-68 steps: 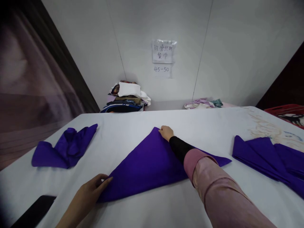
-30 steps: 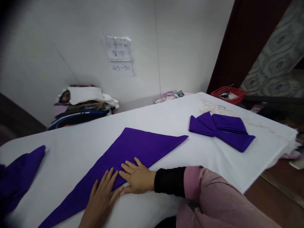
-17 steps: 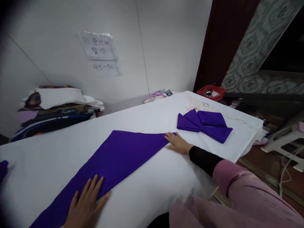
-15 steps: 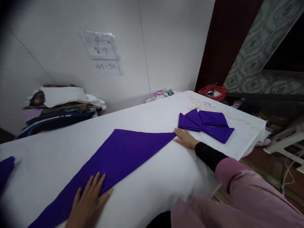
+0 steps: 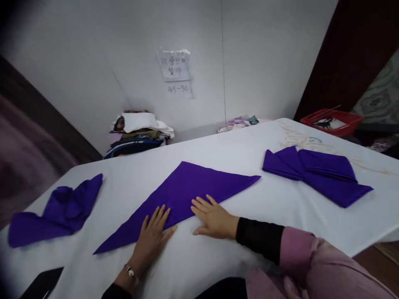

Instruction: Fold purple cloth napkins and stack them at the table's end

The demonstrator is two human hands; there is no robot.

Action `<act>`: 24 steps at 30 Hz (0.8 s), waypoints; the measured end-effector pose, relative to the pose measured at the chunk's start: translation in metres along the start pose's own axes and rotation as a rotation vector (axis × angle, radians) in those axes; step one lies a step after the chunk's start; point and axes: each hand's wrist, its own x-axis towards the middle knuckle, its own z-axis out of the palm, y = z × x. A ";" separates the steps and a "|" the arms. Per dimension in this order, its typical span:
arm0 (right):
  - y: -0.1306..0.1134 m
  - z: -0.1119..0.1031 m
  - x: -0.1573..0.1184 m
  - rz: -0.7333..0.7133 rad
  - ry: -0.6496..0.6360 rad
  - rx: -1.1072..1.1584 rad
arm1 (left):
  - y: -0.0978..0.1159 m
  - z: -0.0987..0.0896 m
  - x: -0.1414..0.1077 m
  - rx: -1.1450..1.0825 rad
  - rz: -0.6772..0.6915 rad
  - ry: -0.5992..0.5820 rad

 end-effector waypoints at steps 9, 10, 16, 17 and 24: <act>0.065 -0.005 -0.045 0.186 0.010 -0.092 | 0.001 0.000 -0.002 -0.065 0.001 0.004; 0.079 -0.009 -0.059 0.251 0.036 -0.134 | 0.000 0.000 -0.002 -0.073 0.000 0.000; 0.138 -0.020 -0.121 0.540 0.139 -0.334 | 0.004 -0.008 0.001 -0.111 -0.047 -0.070; 0.141 -0.019 -0.123 0.543 0.145 -0.351 | 0.009 -0.011 0.004 -0.118 -0.062 -0.081; 0.144 -0.011 -0.123 0.547 0.150 -0.392 | 0.079 -0.018 0.029 -0.275 0.147 -0.096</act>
